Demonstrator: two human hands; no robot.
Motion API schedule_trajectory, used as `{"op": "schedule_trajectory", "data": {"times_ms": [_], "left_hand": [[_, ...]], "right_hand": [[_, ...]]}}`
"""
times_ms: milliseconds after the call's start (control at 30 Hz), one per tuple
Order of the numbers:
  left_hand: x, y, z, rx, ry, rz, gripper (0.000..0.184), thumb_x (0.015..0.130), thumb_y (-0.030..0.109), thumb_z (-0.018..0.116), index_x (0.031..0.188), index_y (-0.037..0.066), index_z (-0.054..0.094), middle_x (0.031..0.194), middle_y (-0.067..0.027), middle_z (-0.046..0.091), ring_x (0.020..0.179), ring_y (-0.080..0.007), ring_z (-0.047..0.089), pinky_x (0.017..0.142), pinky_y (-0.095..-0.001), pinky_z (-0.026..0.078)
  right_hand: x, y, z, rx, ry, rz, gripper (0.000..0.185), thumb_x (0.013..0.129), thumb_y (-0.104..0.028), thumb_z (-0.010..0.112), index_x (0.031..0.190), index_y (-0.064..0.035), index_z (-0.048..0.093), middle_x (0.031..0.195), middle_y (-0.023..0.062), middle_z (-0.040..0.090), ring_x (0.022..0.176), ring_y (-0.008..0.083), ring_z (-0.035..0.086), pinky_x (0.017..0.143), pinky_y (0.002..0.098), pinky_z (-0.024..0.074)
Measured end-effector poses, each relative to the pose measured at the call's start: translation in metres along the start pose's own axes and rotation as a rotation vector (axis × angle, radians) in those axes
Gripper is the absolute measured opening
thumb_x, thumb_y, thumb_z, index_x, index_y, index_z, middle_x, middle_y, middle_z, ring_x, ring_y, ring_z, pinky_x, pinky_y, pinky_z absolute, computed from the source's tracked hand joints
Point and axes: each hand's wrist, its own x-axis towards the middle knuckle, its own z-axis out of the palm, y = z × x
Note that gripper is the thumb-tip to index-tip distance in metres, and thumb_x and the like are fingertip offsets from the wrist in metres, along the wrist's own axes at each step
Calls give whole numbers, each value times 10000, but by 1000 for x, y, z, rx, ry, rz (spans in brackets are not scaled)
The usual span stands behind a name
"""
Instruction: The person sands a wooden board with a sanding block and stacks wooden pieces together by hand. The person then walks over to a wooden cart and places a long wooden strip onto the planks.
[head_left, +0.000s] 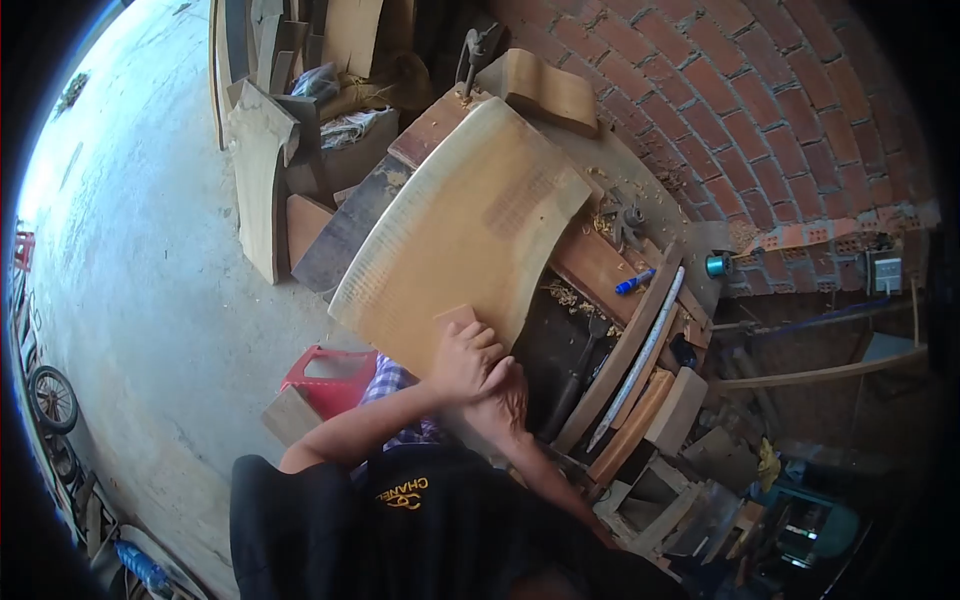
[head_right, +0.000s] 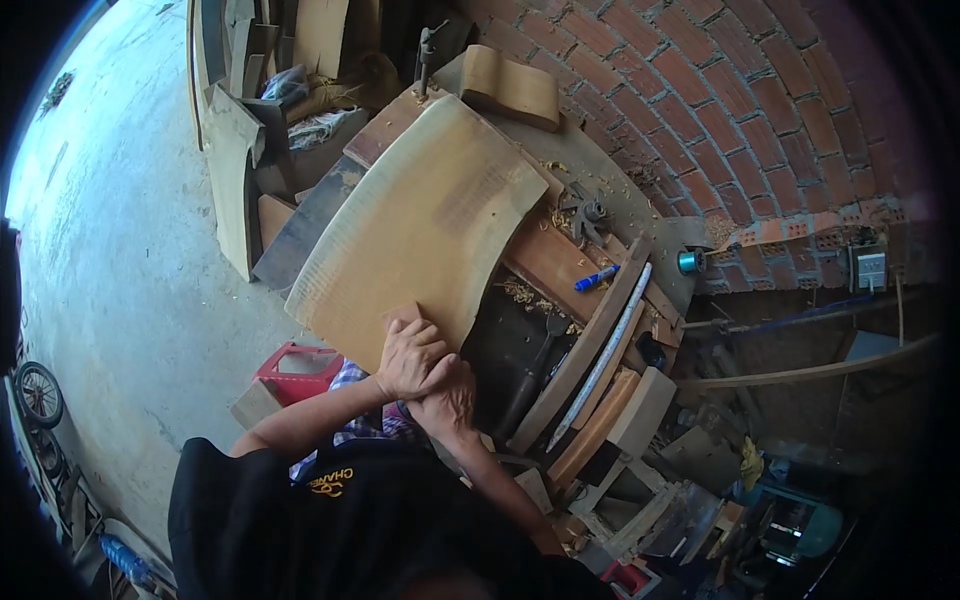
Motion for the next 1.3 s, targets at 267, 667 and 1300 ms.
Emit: {"op": "schedule_trajectory", "data": {"times_ms": [267, 667, 1300], "left_hand": [[-11, -87, -75, 172, 339, -301, 198, 831, 282, 591, 721, 131, 656, 805, -42, 607, 821, -240, 560, 725, -415, 350], [-43, -49, -65, 198, 327, -310, 277, 857, 300, 564, 664, 106, 610, 759, -82, 546, 818, -271, 528, 744, -443, 359], [-58, -52, -74, 200, 358, -354, 249, 849, 310, 558, 694, 122, 610, 778, -76, 551, 830, -277, 533, 756, -436, 355]], "right_hand": [[117, -72, 34, 4, -97, -258, 592, 711, -320, 748, 1145, -25, 474, 1006, 186, 531, 935, 378, 519, 805, 511, 417], [66, -67, 34, -38, -121, -321, 597, 711, -341, 751, 1169, -49, 503, 1035, 186, 555, 934, 380, 529, 818, 508, 438], [67, -83, 38, -10, -150, -327, 559, 721, -323, 732, 1168, -70, 512, 1061, 161, 552, 951, 369, 530, 801, 514, 432]]}}
